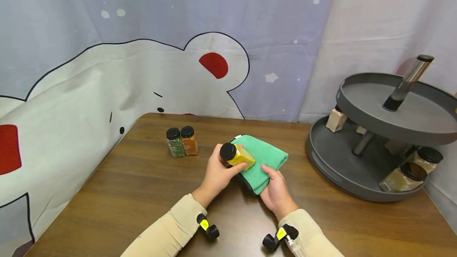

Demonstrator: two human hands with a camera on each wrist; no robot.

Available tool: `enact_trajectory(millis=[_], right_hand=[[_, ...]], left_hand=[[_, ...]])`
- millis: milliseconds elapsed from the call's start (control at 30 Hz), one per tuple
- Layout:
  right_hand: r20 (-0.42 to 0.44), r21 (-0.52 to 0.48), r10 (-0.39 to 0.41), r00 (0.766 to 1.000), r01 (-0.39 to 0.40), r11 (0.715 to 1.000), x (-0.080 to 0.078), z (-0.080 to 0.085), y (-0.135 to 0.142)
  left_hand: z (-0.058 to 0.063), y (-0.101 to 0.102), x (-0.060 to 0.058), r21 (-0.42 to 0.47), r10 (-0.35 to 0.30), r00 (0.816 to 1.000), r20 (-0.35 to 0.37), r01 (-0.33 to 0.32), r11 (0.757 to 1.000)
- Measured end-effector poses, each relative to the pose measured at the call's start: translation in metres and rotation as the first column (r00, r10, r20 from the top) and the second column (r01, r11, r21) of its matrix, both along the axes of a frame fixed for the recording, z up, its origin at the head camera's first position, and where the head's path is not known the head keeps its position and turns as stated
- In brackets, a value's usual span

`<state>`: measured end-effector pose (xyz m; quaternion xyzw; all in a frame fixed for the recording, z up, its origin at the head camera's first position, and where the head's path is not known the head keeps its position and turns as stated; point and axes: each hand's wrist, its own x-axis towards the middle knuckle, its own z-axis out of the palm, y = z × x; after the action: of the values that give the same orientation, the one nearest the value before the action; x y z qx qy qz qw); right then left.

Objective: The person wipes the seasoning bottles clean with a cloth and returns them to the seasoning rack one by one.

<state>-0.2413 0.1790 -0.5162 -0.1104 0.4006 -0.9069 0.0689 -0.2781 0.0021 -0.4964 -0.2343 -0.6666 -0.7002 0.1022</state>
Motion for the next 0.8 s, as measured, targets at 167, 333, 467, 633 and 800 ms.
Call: enact_trajectory(millis=[167,333,467,633,800], right_hand=[[0.02,0.028,0.0,1.0,0.0,1.0,0.001,0.0,-0.002],[0.095,0.112,-0.059,0.994,0.048,0.993,0.002,-0.001,0.001],[0.19,0.096,-0.137,0.972,0.12,0.988,0.0,0.0,0.009],[0.153,0.092,-0.306,0.94,0.295,0.951,-0.002,0.007,0.009],[-0.087,0.204,-0.437,0.895,0.446,0.872,0.004,0.02,0.0]], left_hand=[[-0.001,-0.005,0.0,0.005,0.095,0.991,-0.094,-0.095,0.995],[0.007,-0.011,-0.001,-0.002,0.172,0.983,-0.059,-0.173,0.985],[0.023,-0.016,-0.003,-0.089,0.169,0.98,-0.103,-0.178,0.98],[0.047,-0.026,-0.001,-0.388,0.211,0.969,-0.132,-0.246,0.888],[0.062,-0.025,0.007,-0.69,0.153,0.976,-0.154,-0.217,0.69]])
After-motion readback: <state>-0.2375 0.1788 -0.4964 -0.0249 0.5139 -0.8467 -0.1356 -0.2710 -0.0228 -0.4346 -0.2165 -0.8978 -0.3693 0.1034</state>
